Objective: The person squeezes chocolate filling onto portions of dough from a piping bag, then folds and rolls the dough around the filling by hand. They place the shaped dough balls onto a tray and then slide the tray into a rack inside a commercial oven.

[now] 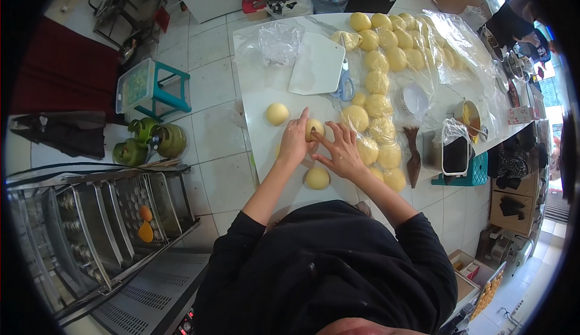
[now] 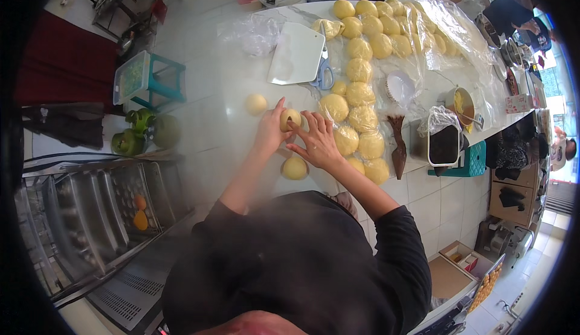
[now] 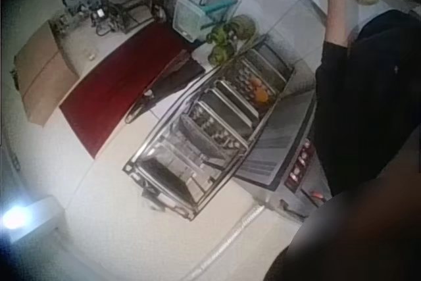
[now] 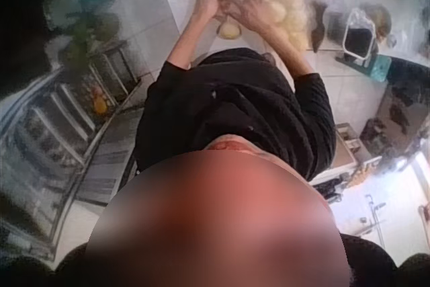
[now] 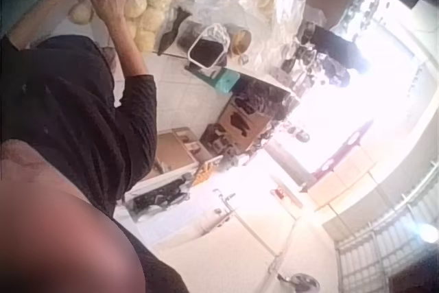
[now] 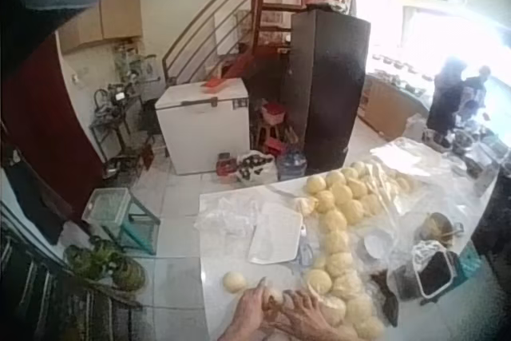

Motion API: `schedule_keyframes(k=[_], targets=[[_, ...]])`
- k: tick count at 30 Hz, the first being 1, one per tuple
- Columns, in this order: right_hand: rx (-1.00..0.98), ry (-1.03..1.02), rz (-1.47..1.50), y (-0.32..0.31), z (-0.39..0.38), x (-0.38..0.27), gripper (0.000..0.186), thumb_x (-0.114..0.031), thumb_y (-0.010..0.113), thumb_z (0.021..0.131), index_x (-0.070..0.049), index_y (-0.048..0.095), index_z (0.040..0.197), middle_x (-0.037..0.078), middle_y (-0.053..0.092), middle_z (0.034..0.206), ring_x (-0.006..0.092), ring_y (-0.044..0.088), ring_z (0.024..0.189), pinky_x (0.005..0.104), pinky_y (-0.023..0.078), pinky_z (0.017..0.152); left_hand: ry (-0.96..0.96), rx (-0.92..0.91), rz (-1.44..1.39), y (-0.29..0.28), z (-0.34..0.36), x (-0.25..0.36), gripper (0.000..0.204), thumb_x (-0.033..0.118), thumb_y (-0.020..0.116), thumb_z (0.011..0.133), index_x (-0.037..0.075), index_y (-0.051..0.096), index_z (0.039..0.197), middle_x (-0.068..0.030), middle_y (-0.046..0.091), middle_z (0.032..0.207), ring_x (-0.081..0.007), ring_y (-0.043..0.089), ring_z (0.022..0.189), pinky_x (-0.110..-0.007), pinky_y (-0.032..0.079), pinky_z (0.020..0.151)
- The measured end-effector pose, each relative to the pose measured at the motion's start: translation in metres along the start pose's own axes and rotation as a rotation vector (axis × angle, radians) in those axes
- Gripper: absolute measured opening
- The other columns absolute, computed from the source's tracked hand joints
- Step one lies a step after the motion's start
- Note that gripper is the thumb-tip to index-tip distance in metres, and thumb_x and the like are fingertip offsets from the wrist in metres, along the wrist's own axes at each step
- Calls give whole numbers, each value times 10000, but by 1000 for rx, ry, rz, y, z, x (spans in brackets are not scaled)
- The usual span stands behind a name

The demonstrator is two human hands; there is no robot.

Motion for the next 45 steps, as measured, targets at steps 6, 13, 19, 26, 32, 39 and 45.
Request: schedule_keyframes(k=[6, 13, 19, 26, 32, 39, 45], targets=[[-23, 131, 557, -24, -2, 11, 358, -372, 472, 798, -132, 533, 1056, 135, 364, 1141, 306, 301, 1072, 417, 241, 910, 101, 96, 59, -22, -21, 15, 917, 89, 750, 498, 44, 246, 1263, -175, 431, 1147, -321, 413, 1051, -366, 350, 888], [-137, 89, 644, -5, 2, -30, 374, -363, 449, 819, -125, 506, 1101, 152, 360, 1144, 308, 293, 1081, 405, 243, 925, -85, 290, -126, -29, -72, -21, 962, 103, 754, 496, 93, 207, 1288, -176, 414, 1174, -319, 414, 1064, -368, 358, 885], [-123, -92, 243, 16, 8, -57, 479, -443, 489, 770, -152, 459, 1150, 164, 325, 1180, 322, 289, 1086, 444, 267, 875, -119, 377, -292, -21, -82, -40, 901, 93, 710, 556, 84, 190, 1292, -166, 508, 1064, -315, 494, 970, -367, 413, 827], [-104, -161, 45, 20, -8, -68, 515, -478, 515, 735, -158, 465, 1135, 140, 322, 1189, 320, 297, 1088, 438, 271, 857, -124, 385, -151, -24, -80, -31, 887, 87, 698, 569, 76, 182, 1290, -150, 531, 1032, -300, 508, 951, -361, 421, 814], [-100, -42, 148, -10, -26, -47, 392, -409, 544, 740, -145, 557, 1029, 129, 364, 1152, 306, 306, 1077, 422, 270, 855, -85, 336, -165, -17, -77, -26, 925, 125, 735, 541, 57, 190, 1286, -159, 475, 1115, -311, 438, 1049, -365, 374, 875], [891, 905, 933, -52, -166, 100, 359, -342, 503, 793, -79, 546, 1034, 71, 487, 1024, 225, 365, 1021, 395, 255, 874, 65, 573, 90, -47, -105, -36, 761, 285, 673, 668, 37, 261, 1257, -167, 332, 1244, -320, 317, 1150, -420, 265, 948], [1128, 1668, 1426, 33, -296, 141, 572, -527, 416, 755, -139, 469, 1171, 100, 279, 1308, 279, 214, 1191, 439, 102, 964, 34, 650, -69, -80, -89, -28, 458, 220, 443, 846, 11, 294, 1224, -178, 391, 1179, -303, 402, 1080, -423, 355, 871]])
Point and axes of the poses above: each hand's wrist, its own z-axis towards the middle knuckle, its own y-axis out of the palm, x = y × z, the point moved 6 cm from there along z, towards the middle knuckle
